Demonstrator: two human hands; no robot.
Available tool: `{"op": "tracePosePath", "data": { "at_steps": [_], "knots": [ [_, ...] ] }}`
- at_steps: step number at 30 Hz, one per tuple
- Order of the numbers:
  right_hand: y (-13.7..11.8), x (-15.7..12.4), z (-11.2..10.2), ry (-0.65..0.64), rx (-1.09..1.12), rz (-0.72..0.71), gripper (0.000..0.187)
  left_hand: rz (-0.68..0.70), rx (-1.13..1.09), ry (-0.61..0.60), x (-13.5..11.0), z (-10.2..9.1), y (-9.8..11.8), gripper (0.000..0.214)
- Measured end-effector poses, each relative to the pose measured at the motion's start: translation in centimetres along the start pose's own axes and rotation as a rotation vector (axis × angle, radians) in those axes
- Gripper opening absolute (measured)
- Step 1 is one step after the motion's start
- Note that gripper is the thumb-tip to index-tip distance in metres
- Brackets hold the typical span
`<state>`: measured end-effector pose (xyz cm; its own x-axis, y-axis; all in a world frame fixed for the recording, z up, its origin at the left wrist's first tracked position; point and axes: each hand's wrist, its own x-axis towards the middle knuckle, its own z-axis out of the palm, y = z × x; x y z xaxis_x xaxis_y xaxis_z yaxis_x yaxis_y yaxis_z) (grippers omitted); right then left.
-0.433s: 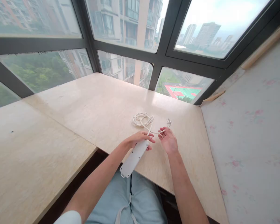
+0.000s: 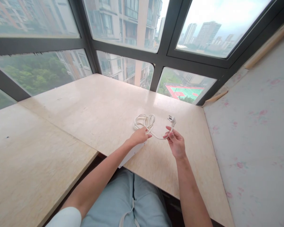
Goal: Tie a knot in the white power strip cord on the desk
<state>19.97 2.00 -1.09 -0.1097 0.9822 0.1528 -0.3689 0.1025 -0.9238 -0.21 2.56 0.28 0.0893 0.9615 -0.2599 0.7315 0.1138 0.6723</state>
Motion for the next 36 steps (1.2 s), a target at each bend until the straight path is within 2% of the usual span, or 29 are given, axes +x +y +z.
{"op": "tracePosePath", "data": {
  "at_steps": [3, 6, 11, 14, 19, 22, 26, 32, 36],
  "knots": [
    [0.0, 0.2, -0.2, 0.078, -0.01, -0.077, 0.032, 0.112, 0.301, 0.046, 0.6, 0.0, 0.3, 0.026],
    [-0.3, 0.3, -0.4, 0.148, -0.037, -0.116, 0.031, 0.196, 0.445, 0.064, 1.1, 0.2, 0.3, 0.021],
    [-0.6, 0.5, -0.3, 0.232, -0.083, -0.106, 0.04, 0.346, 0.478, 0.122, 1.1, 0.9, -0.2, 0.018],
    [-0.6, 0.4, -0.1, 0.229, -0.105, -0.105, 0.042, 0.424, 0.422, 0.181, 0.6, 1.5, -0.4, 0.018],
    [-0.7, -0.1, 0.8, 0.104, -0.203, -0.064, 0.035, 0.304, 0.393, 0.196, 0.1, 2.6, -0.1, 0.04],
    [-1.1, 0.0, 1.8, 0.042, -0.25, -0.034, 0.039, 0.301, 0.415, 0.181, 0.4, 3.0, 0.1, 0.033],
    [-2.0, 1.4, 2.6, -0.057, -0.321, -0.031, 0.056, 0.36, 0.457, 0.188, 0.7, 3.0, 0.0, 0.025],
    [-4.4, 4.8, 2.3, -0.227, -0.617, 0.047, 0.032, 0.563, 0.487, 0.236, 0.1, 2.5, -0.5, 0.026],
    [-5.7, 6.8, 2.4, -0.436, -0.819, 0.147, 0.033, 0.606, 0.486, 0.24, -0.4, 2.6, -0.9, 0.031]
  ]
}}
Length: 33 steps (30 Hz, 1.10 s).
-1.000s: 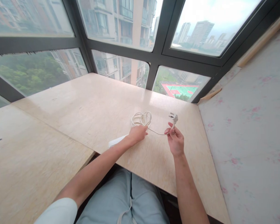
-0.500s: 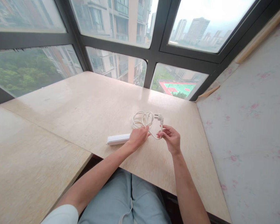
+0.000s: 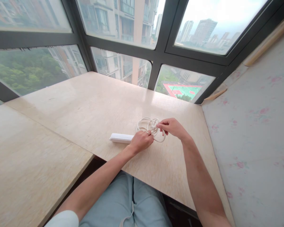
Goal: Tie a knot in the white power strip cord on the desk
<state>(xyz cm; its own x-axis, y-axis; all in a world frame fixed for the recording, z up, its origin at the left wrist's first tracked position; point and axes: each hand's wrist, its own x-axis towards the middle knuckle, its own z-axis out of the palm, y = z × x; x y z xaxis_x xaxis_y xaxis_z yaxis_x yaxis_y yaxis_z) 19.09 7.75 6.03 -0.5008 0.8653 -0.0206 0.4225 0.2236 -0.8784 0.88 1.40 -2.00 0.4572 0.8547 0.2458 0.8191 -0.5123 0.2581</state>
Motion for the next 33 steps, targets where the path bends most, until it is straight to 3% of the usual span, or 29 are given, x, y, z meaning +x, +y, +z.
{"op": "tracePosePath", "data": {
  "at_steps": [5, 11, 15, 18, 21, 24, 26, 30, 33],
  "knots": [
    [-0.2, 2.0, -0.7, -0.238, -0.023, 0.079, 0.04, 0.008, -0.101, 0.033, -0.6, 0.3, -0.2, 0.029],
    [-0.2, 3.6, -0.7, -0.445, 0.065, 0.203, 0.023, -0.025, -0.243, 0.095, -0.8, 0.0, 0.0, 0.024],
    [-0.1, 3.7, -0.8, -0.512, 0.156, 0.107, 0.011, -0.151, -0.401, 0.01, -0.7, -0.3, -0.2, 0.017],
    [0.4, 2.8, -0.3, -0.353, 0.187, -0.037, 0.017, -0.219, -0.509, 0.085, -0.3, -0.8, -0.6, 0.01],
    [1.5, 1.2, 1.3, 0.034, 0.188, -0.147, 0.021, -0.212, -0.584, 0.198, 0.4, -1.2, -1.2, 0.008],
    [2.9, -0.7, 3.9, 0.376, 0.116, -0.186, 0.009, -0.227, -0.609, 0.236, 1.1, -1.7, -1.8, 0.014],
    [3.7, -1.5, 5.8, 0.447, 0.095, -0.161, 0.006, -0.281, -0.625, 0.231, 1.5, -1.9, -2.1, 0.019],
    [4.8, -1.6, 8.7, 0.437, 0.258, -0.028, 0.019, -0.359, -0.727, 0.153, 2.2, -2.3, -2.8, 0.019],
    [4.8, -1.1, 9.7, 0.579, 0.305, 0.037, 0.026, -0.32, -0.818, 0.069, 2.5, -2.6, -3.2, 0.02]
  ]
}}
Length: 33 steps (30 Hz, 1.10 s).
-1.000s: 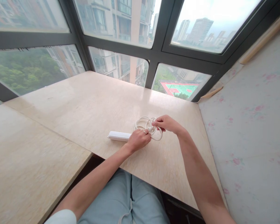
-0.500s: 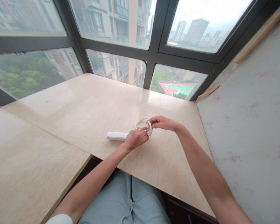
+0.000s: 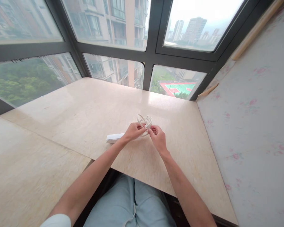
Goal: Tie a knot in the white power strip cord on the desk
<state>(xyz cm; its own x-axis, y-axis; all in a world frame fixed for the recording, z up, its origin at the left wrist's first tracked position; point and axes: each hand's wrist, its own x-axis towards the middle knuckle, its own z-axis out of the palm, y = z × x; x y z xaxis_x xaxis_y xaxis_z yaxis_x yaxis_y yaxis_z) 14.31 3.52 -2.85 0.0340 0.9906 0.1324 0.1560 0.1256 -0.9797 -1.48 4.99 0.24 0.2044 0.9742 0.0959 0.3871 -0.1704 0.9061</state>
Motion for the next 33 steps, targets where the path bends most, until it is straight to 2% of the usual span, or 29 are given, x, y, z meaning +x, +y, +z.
{"op": "tracePosePath", "data": {
  "at_steps": [3, 8, 11, 15, 19, 22, 26, 30, 33],
  "knots": [
    [-0.5, -0.1, 0.5, 0.013, -0.015, 0.019, 0.032, 0.049, -0.071, -0.11, 0.1, -0.4, 0.0, 0.024],
    [-1.2, 0.5, -0.2, -0.18, -0.015, 0.039, 0.029, 0.074, -0.101, -0.243, 0.0, -0.8, -0.6, 0.03],
    [-1.0, 1.1, -1.2, -0.239, 0.027, 0.075, 0.028, 0.08, -0.052, -0.272, -0.2, -0.8, -1.0, 0.032],
    [-0.9, 1.1, -2.0, -0.206, -0.108, 0.059, 0.022, 0.052, 0.145, -0.229, -0.3, -0.6, -1.5, 0.032],
    [-1.5, 0.3, -1.8, -0.07, -0.42, -0.105, 0.013, 0.109, 0.404, -0.238, -0.7, -0.7, -1.6, 0.022],
    [-1.6, 0.0, -1.8, 0.021, -0.546, -0.14, 0.013, 0.155, 0.586, -0.19, -1.1, -0.7, -1.2, 0.026],
    [-1.2, 0.0, -2.9, 0.061, -0.514, -0.088, 0.023, 0.125, 0.738, -0.103, -1.8, -0.4, -0.7, 0.026],
    [-1.0, -0.1, -4.4, -0.047, -0.372, -0.057, 0.022, 0.12, 0.784, -0.094, -2.2, -0.3, -0.7, 0.026],
    [-0.9, 0.2, -6.3, -0.122, -0.2, 0.035, 0.021, 0.112, 0.832, -0.084, -2.2, -0.5, -0.7, 0.028]
  ]
}}
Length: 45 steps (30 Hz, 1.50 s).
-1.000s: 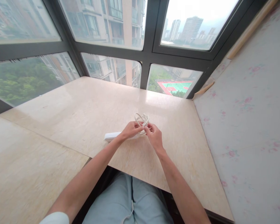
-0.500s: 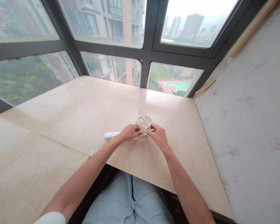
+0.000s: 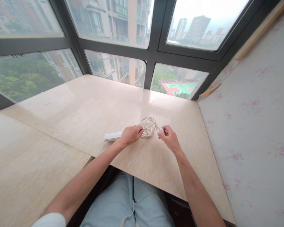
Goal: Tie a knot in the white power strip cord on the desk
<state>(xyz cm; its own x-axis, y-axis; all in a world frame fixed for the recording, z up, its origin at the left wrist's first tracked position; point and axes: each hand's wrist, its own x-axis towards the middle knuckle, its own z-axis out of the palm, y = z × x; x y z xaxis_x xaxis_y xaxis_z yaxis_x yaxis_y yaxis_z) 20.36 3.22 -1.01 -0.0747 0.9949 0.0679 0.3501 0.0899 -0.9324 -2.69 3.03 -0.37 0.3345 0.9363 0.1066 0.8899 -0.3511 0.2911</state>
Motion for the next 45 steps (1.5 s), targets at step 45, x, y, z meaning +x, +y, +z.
{"op": "tracePosePath", "data": {
  "at_steps": [45],
  "knots": [
    [0.7, 1.8, 13.1, 0.074, -0.028, -0.003, 0.042, -0.233, 0.116, 0.183, 4.6, 0.6, -3.4, 0.032]
  ]
}}
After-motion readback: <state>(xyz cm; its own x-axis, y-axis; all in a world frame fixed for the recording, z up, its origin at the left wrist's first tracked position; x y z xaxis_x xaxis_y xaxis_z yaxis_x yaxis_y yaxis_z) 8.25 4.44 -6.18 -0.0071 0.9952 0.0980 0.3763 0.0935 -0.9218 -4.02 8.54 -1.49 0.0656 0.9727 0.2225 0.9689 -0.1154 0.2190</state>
